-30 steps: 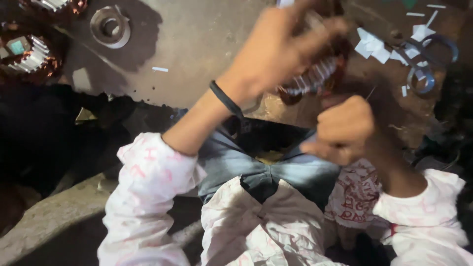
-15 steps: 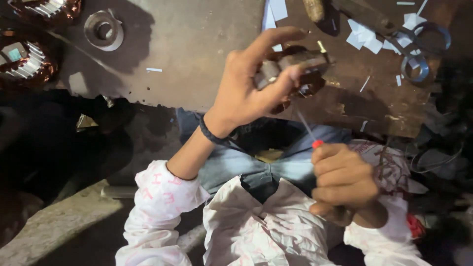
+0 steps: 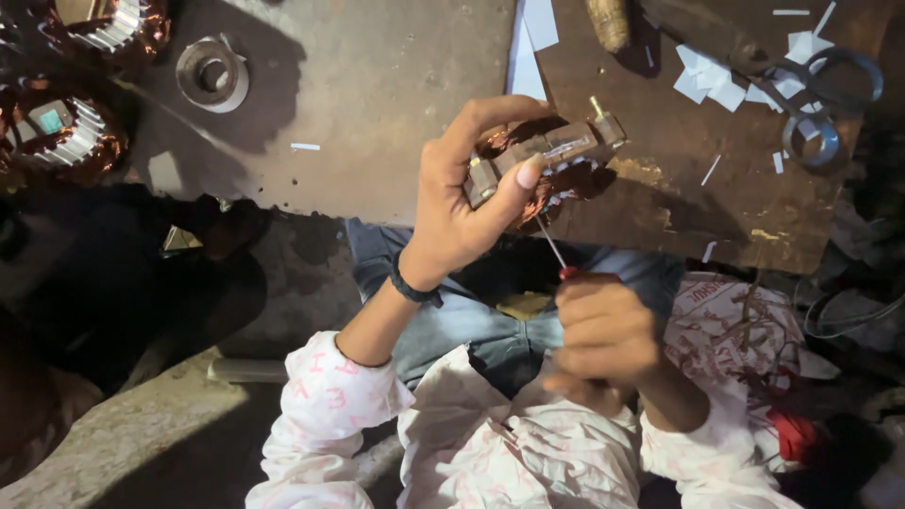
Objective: Winding copper wire into the slots of an electric motor stator on a workshop table.
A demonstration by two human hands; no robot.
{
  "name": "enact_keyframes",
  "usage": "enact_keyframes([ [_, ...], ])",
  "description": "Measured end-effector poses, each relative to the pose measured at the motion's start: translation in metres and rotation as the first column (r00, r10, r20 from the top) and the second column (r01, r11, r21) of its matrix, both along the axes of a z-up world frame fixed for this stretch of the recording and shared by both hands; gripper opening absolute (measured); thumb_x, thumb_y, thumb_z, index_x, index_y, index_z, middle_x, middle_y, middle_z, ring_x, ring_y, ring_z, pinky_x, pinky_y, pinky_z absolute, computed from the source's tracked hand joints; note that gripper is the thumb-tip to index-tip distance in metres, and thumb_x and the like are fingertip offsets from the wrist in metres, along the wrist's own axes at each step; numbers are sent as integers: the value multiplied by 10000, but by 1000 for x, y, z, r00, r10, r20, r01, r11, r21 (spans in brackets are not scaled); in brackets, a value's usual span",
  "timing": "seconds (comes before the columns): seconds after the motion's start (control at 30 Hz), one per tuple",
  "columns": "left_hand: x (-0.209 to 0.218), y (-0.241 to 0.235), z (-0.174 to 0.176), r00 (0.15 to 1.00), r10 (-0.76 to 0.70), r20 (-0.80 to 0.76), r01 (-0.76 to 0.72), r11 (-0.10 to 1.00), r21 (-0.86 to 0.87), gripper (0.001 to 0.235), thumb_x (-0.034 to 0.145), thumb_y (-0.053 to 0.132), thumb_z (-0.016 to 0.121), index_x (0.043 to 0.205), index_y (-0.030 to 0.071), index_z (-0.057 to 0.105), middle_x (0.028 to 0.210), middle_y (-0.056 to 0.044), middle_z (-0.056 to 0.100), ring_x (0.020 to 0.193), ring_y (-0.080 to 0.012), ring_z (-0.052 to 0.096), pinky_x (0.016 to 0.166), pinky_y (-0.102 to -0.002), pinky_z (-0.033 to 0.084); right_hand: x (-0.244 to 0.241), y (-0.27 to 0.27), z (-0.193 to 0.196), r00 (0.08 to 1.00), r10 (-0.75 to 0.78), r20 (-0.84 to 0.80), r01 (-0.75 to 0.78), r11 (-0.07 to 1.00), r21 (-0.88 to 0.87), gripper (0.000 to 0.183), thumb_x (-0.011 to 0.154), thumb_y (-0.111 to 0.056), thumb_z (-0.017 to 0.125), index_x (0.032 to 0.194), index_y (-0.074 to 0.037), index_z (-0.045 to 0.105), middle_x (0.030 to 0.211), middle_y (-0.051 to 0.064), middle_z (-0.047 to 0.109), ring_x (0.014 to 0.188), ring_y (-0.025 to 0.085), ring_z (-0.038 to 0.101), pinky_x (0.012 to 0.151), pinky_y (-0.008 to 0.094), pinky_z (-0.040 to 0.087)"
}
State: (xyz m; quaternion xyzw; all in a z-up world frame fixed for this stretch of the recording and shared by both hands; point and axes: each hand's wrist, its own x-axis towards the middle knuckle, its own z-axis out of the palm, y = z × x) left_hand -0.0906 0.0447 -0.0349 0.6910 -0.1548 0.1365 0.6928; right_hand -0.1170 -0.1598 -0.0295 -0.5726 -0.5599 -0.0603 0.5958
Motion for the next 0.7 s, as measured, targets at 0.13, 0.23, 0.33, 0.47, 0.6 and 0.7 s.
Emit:
enact_keyframes([
  [0.13, -1, -5, 5, 998, 27, -59, -27, 1000, 0, 311, 1075, 209, 677, 1298, 13, 586, 1121, -99, 761, 925, -114, 748, 874, -251, 598, 18, 9, 3, 995, 11, 102, 1, 993, -117, 344, 823, -141, 760, 571, -65, 539, 516, 31, 385, 430, 215, 393, 481, 382, 274],
  [0.23, 3, -7, 13, 997, 50, -67, -49, 999, 15, 305, 1075, 214, 673, 1286, 12, 583, 1021, -89, 764, 852, -100, 732, 806, -232, 585, 31, 18, 11, 995, -9, 100, 25, 986, -167, 372, 803, -121, 760, 554, -81, 487, 528, 47, 367, 452, 248, 387, 506, 406, 276],
  [0.33, 1, -7, 16, 975, 30, -222, -36, 999, -22, 329, 1032, 214, 665, 1283, 11, 602, 903, -75, 747, 703, -86, 708, 683, -230, 575, 28, 17, 15, 999, -34, 41, 41, 984, -173, 345, 799, -112, 755, 574, -72, 497, 542, 48, 380, 466, 256, 387, 518, 413, 279],
  [0.47, 1, -1, 12, 984, 87, -158, -74, 993, 86, 383, 1059, 253, 667, 1361, 31, 586, 844, -73, 744, 737, -111, 721, 717, -245, 552, 14, 9, 12, 999, -38, 35, 45, 976, -213, 367, 806, -118, 791, 575, -77, 509, 540, 38, 390, 444, 230, 391, 470, 405, 266],
  [0.6, 2, 4, 18, 993, 95, -63, -88, 990, 110, 680, 1071, 439, 641, 1554, 49, 363, 1191, -123, 753, 991, -173, 807, 888, -279, 609, -3, 5, 7, 996, -39, 80, 51, 988, -146, 308, 817, -125, 797, 619, -62, 571, 546, 14, 390, 438, 190, 387, 449, 366, 283],
  [0.7, 2, 9, 13, 989, 119, -82, -104, 979, 173, 817, 1007, 548, 576, 1579, 31, 308, 1608, -210, 474, 958, -212, 816, 820, -292, 619, -2, 1, -3, 994, -27, 108, 42, 990, -134, 303, 813, -121, 813, 630, -56, 581, 550, 2, 385, 441, 174, 379, 445, 344, 280],
])
